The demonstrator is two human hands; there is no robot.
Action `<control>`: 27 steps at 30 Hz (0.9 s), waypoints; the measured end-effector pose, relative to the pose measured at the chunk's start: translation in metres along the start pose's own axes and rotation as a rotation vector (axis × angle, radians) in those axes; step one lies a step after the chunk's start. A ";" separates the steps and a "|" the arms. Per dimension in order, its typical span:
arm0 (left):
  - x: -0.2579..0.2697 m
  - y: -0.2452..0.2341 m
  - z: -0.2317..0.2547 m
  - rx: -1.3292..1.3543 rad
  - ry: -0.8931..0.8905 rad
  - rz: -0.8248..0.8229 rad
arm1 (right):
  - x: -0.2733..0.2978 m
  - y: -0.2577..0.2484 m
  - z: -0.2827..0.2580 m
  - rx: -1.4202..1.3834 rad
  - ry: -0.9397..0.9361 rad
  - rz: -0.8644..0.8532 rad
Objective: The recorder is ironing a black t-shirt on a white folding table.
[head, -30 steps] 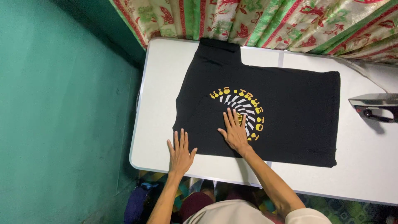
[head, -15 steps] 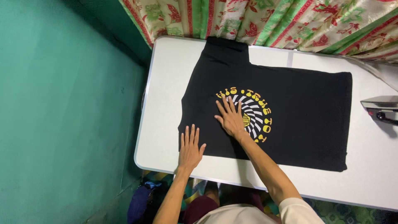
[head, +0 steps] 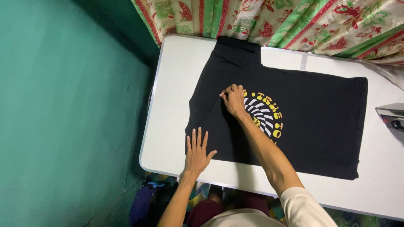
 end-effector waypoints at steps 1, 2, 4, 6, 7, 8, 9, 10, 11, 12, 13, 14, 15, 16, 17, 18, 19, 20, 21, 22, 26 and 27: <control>-0.001 0.001 -0.001 0.002 0.000 0.002 | 0.002 -0.005 -0.004 0.003 -0.001 0.000; -0.002 0.003 -0.001 0.022 0.000 0.003 | 0.003 -0.010 -0.006 -0.016 0.028 -0.007; -0.002 0.000 -0.001 0.039 0.000 -0.001 | 0.011 -0.018 -0.018 -0.039 0.061 -0.016; -0.005 -0.002 0.001 0.129 -0.025 0.035 | 0.021 -0.029 -0.030 -0.062 0.015 0.107; -0.007 -0.002 0.004 0.132 -0.016 0.031 | 0.034 -0.039 -0.037 -0.059 0.024 0.109; -0.010 -0.004 0.007 0.138 -0.010 0.072 | 0.047 -0.050 -0.046 -0.054 -0.058 0.158; -0.015 -0.005 0.010 0.145 -0.003 0.115 | 0.058 -0.061 -0.054 -0.047 -0.141 0.208; -0.023 0.000 0.011 0.149 0.007 0.113 | 0.078 -0.059 -0.052 -0.042 -0.133 0.211; -0.031 0.005 0.013 0.195 0.057 0.137 | 0.099 -0.057 -0.052 -0.035 -0.220 0.199; -0.038 0.011 0.016 0.241 0.107 0.160 | 0.121 -0.054 -0.052 -0.028 -0.307 0.187; -0.042 0.014 0.015 0.247 0.114 0.159 | 0.133 -0.060 -0.047 -0.021 -0.302 0.187; -0.047 0.017 0.015 0.201 0.118 0.155 | 0.144 -0.065 -0.041 0.100 -0.294 0.148; -0.051 0.017 0.013 0.151 0.122 0.153 | 0.155 -0.071 -0.038 0.218 -0.287 0.111; -0.051 0.013 0.013 0.153 0.128 0.154 | 0.155 -0.081 -0.026 0.222 -0.283 0.114; -0.050 0.011 0.013 0.136 0.122 0.119 | 0.155 -0.087 -0.011 0.304 -0.172 0.032; -0.050 0.008 0.013 0.118 0.116 0.084 | 0.155 -0.095 0.004 0.383 -0.059 -0.051; -0.051 0.007 0.015 0.118 0.123 0.082 | 0.152 -0.105 0.012 0.382 -0.052 -0.049; -0.051 0.004 0.017 0.082 0.120 0.102 | 0.149 -0.115 0.023 0.290 0.096 -0.076; -0.051 0.002 0.018 0.044 0.115 0.125 | 0.145 -0.125 0.032 0.196 0.239 -0.101; -0.053 0.004 0.022 0.043 0.120 0.125 | 0.147 -0.124 0.043 0.195 0.243 -0.098; -0.059 0.010 0.048 0.107 0.112 0.178 | 0.148 -0.114 0.083 0.031 0.164 0.256; -0.064 0.011 0.056 0.127 0.125 0.200 | 0.143 -0.106 0.093 -0.015 0.181 0.250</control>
Point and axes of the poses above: each hand's wrist, its own x-axis away from the middle knuckle, its own y-axis out of the palm, z = x × y, the point moved 2 cm from there along -x, towards the middle knuckle, and after that the axes turned 7 degrees about y, right-handed, at the moved point
